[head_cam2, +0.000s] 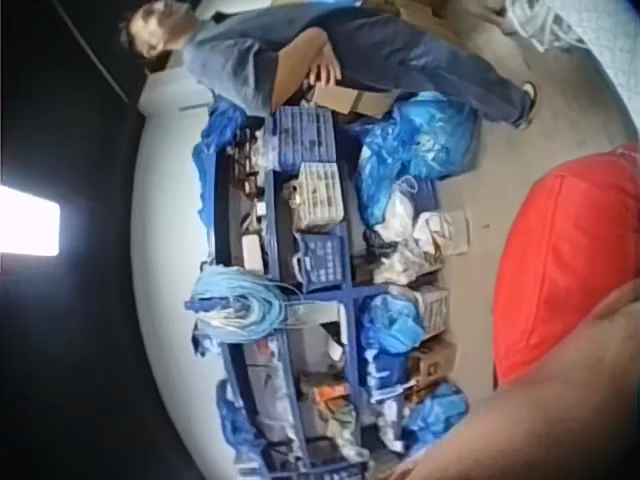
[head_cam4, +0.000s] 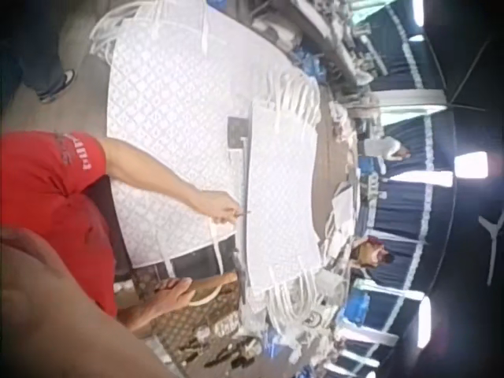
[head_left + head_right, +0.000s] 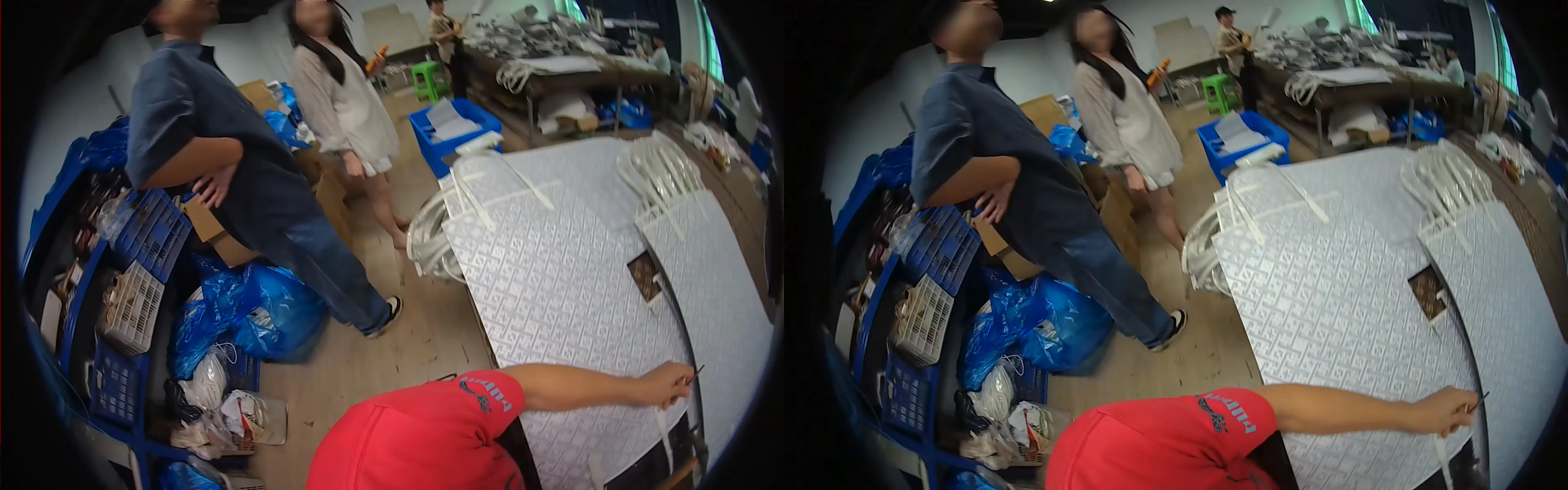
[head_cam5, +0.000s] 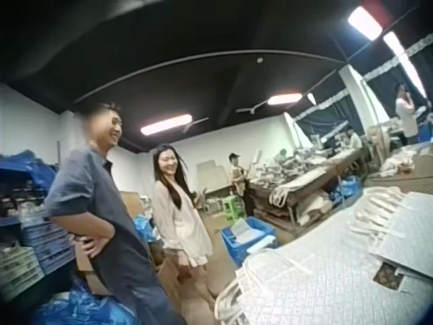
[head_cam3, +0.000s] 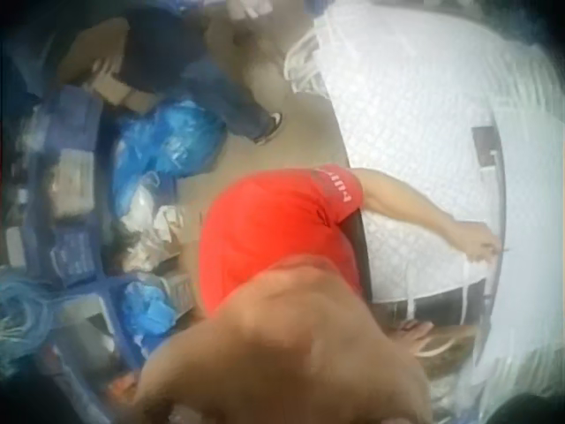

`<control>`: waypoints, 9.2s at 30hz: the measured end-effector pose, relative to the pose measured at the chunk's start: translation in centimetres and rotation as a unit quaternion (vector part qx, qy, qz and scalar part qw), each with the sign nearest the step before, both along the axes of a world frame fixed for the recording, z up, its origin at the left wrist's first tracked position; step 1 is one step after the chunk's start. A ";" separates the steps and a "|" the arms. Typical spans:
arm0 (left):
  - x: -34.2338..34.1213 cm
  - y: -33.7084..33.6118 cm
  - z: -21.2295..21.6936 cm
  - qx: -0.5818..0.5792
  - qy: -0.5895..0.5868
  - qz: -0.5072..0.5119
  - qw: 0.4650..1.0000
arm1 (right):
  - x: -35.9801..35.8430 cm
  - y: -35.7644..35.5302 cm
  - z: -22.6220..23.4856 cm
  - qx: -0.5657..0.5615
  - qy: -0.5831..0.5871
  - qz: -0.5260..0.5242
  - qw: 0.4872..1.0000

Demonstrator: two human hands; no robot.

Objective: Attaching handles to material sheets using a hammer and rivets.

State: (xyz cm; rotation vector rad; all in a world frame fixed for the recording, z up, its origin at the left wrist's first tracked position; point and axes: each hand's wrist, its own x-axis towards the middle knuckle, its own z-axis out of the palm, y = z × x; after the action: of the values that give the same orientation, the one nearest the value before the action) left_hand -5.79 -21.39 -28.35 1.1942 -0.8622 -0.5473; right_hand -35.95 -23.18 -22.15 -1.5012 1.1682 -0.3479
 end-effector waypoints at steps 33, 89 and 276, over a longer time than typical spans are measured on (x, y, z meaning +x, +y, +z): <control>-0.6 -0.2 0.7 0.146 -0.273 -0.055 0.949 | -1.7 4.3 0.5 -0.001 -0.107 -0.121 0.987; -5.8 11.9 0.7 0.139 -0.315 -0.201 0.917 | -5.3 13.0 -0.1 -0.115 -0.013 -0.043 0.992; 24.1 30.6 2.1 0.528 -0.581 0.126 0.606 | -8.3 7.8 -3.3 0.092 -0.162 -0.184 0.965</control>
State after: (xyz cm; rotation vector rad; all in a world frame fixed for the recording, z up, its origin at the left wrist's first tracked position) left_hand 18.32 9.18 -26.24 2.8929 -1.4544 0.1547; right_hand -44.22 -15.37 -25.47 -1.0169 1.1738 -0.6911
